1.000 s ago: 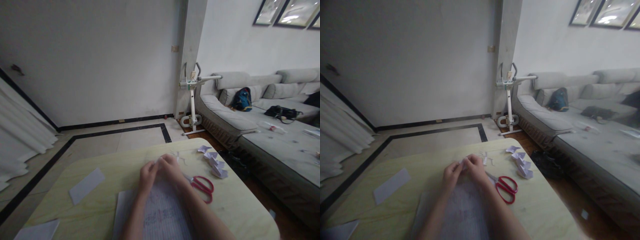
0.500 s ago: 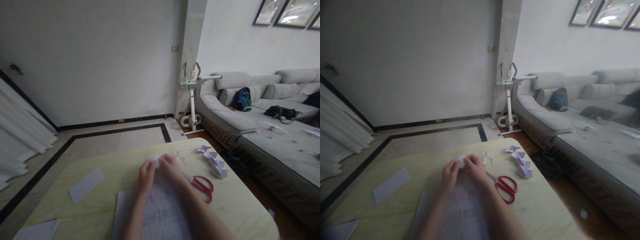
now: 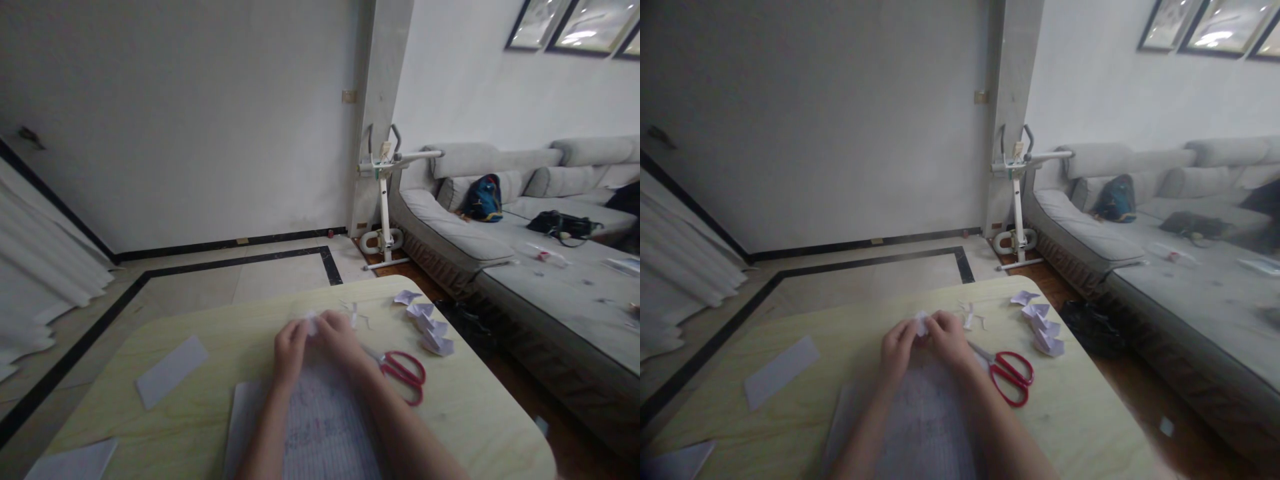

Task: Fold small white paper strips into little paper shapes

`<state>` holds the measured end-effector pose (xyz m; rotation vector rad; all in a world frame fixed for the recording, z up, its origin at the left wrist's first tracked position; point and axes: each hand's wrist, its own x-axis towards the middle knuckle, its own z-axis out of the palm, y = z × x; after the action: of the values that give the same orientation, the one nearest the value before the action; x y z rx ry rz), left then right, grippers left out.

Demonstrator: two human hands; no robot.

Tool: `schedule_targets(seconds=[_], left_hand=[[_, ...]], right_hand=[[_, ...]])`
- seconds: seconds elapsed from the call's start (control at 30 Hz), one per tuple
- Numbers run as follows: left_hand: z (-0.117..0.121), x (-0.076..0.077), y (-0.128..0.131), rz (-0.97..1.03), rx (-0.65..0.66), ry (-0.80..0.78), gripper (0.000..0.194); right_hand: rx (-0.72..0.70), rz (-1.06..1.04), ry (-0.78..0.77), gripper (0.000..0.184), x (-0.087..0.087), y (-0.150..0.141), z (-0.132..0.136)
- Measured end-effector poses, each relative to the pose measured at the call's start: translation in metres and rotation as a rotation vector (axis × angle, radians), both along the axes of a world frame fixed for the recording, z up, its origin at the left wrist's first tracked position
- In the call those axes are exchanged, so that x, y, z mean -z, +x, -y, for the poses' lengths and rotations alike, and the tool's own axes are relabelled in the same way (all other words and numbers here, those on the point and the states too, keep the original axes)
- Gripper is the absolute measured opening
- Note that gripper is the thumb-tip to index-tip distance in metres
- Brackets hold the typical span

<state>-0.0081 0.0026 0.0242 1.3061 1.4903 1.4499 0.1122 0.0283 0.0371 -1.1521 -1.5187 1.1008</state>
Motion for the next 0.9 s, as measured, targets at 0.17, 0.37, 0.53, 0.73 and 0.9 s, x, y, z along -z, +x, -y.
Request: schedule_targets(seconds=[0.17, 0.37, 0.53, 0.73, 0.9], left_hand=[[0.0027, -0.0053, 0.001, 0.025, 0.103, -0.078, 0.028], [0.0018, -0.0011, 0.0023, 0.013, 0.087, -0.063, 0.031], [0.0, 0.0009, 0.0016, 0.019, -0.007, -0.003, 0.03], [-0.0029, 0.0035, -0.003, 0.048, -0.033, 0.011, 0.029], [-0.0034, 0.004, -0.0033, 0.082, -0.03, -0.004, 0.03]], right_hand=[[0.035, 0.002, 0.039, 0.029, 0.0033, 0.0023, -0.0015], [0.013, 0.016, 0.049, 0.031, 0.0047, 0.0008, -0.002], [-0.014, 0.08, 0.087, 0.032, 0.003, 0.0005, -0.0004], [-0.005, -0.022, 0.091, 0.02, 0.0056, -0.0012, 0.0018], [0.009, -0.139, 0.052, 0.02, 0.0073, -0.0023, 0.0001]])
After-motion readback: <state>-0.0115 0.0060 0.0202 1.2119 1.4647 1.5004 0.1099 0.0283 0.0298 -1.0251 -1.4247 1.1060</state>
